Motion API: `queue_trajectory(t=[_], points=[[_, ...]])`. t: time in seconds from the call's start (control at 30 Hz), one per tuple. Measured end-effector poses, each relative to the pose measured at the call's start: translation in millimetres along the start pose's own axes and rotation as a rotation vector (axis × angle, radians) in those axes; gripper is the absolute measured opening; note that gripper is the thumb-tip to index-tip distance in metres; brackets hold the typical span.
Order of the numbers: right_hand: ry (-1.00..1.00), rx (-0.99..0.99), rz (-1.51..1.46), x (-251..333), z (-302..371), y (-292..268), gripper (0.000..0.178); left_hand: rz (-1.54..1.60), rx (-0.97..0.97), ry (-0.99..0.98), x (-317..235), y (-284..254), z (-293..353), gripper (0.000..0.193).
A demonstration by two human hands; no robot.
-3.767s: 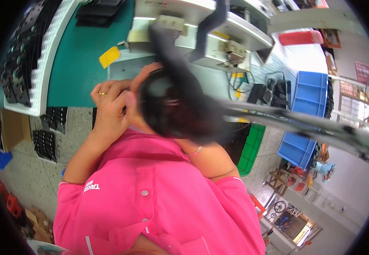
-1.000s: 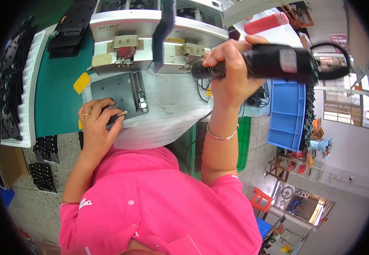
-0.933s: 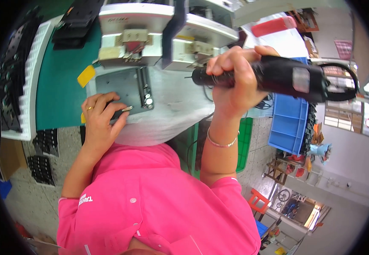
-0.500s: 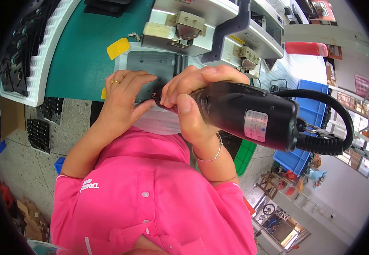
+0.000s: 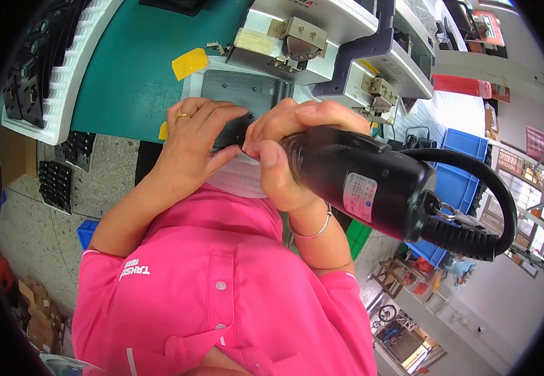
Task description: The person assembles electronic housing components by fastening screws with an electric screwdriver.
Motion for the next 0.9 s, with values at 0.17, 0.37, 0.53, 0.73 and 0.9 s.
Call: queue_trajectory(t=[0.17,0.37,0.53,0.73,0.9], points=[[0.013,0.012,0.052,-1,2,5,0.047,-0.029,-0.023,0.006,0,1,1,0.060],[0.025,-0.039,0.026,-7,1,10,0.044,-0.018,-0.037,0.006,1,2,1,0.060],[-0.004,-0.029,-0.039,-10,0,11,0.041,-0.026,-0.030,0.015,2,1,-2,0.061],[-0.020,0.124,0.192,-6,6,20,0.040,-0.167,0.001,0.030,3,-20,-8,0.076],[-0.074,0.131,0.206,-6,13,15,0.039,-0.240,0.097,0.077,14,-21,-13,0.089]])
Point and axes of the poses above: each hand's wrist, its own z-axis away from the middle knuckle, its own y-axis out of the palm, x = y × z, the point moved 3 cm from there along -z, towards the middle knuckle, and after that the axes turned 2 degrees about x, right-handed, at the moved point
